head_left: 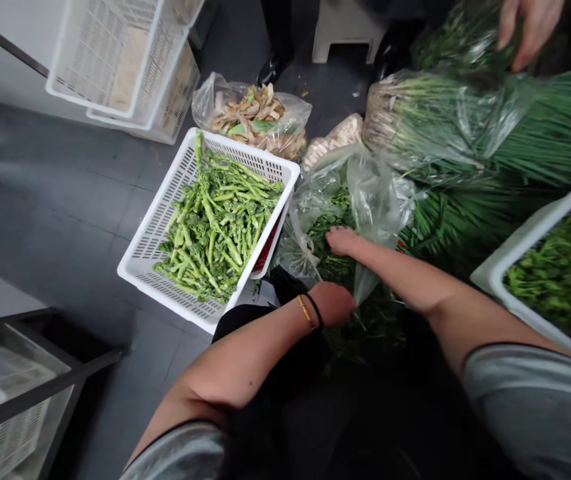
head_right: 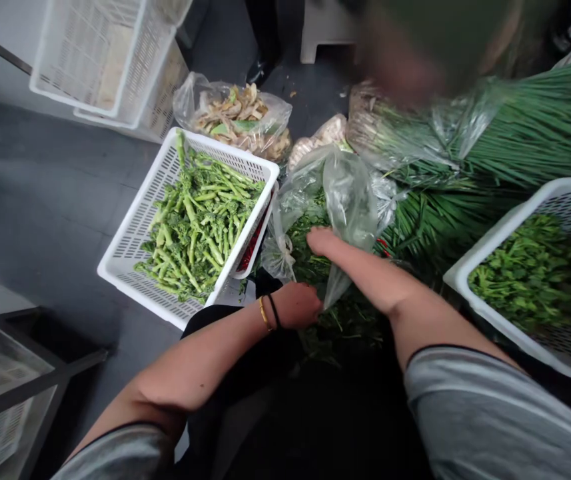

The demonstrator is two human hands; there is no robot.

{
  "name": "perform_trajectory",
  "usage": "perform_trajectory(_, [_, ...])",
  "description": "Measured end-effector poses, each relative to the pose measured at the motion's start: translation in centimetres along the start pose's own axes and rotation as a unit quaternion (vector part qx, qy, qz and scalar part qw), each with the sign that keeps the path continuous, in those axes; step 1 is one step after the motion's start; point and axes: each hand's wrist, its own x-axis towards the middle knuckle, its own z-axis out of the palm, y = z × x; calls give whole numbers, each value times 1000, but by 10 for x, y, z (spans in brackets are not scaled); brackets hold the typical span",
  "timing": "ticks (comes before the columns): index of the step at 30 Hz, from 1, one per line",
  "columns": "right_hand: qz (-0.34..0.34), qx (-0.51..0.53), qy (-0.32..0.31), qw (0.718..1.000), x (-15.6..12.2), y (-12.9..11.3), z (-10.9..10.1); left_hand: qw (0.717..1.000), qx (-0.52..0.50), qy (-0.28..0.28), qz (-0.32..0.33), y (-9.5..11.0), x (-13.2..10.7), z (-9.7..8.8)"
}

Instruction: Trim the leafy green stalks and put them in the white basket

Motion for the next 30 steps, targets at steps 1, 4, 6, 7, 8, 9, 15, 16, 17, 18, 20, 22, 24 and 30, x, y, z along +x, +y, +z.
perform_trajectory(1, [23, -10, -4, 1000, 4, 4, 16, 1000, -6, -5, -4, 1, -2, 2])
perform_trajectory(4, [52, -29, 6, 998, 8, 27, 48, 1000, -19, -9, -23, 0, -10, 8])
perform_trajectory(6, [53, -32, 23, 998, 9, 36, 58, 999, -24, -13, -29, -1, -15, 10])
perform_trajectory(7, [60, -33, 32, 997, 9, 36, 63, 999, -26, -16, -30, -2, -16, 11])
perform_trajectory(8, [71, -35, 41, 996, 9, 34, 67, 999, -28, -18, -30, -2, -17, 11])
perform_trajectory(9, [84, -38, 51, 994, 9, 30, 72, 999, -29, -18, -28, -1, -17, 11])
perform_trajectory(15, [131, -43, 115, 984, 5, 32, 97, 999, -41, -3, -20, 0, -12, 16])
perform_trajectory(16, [149, -34, 123, 981, 6, 38, 98, 999, -43, -1, -20, 0, -12, 16])
perform_trajectory(17, [172, -23, 122, 977, 6, 43, 99, 999, -44, 0, -21, 0, -11, 16])
perform_trajectory(18, [196, -9, 110, 974, 6, 47, 101, 999, -46, -1, -22, 0, -11, 15])
perform_trajectory(20, [232, 18, 70, 970, 7, 47, 106, 998, -50, -10, -20, 1, -10, 12])
perform_trajectory(22, [240, 38, 43, 969, 8, 43, 112, 998, -54, -29, -16, 2, -10, 9])
perform_trajectory(24, [236, 48, 34, 970, 12, 45, 111, 998, -55, -40, -16, 3, -10, 8])
perform_trajectory(30, [213, 45, 62, 974, 19, 82, 79, 998, -56, -10, -22, -2, -13, 10])
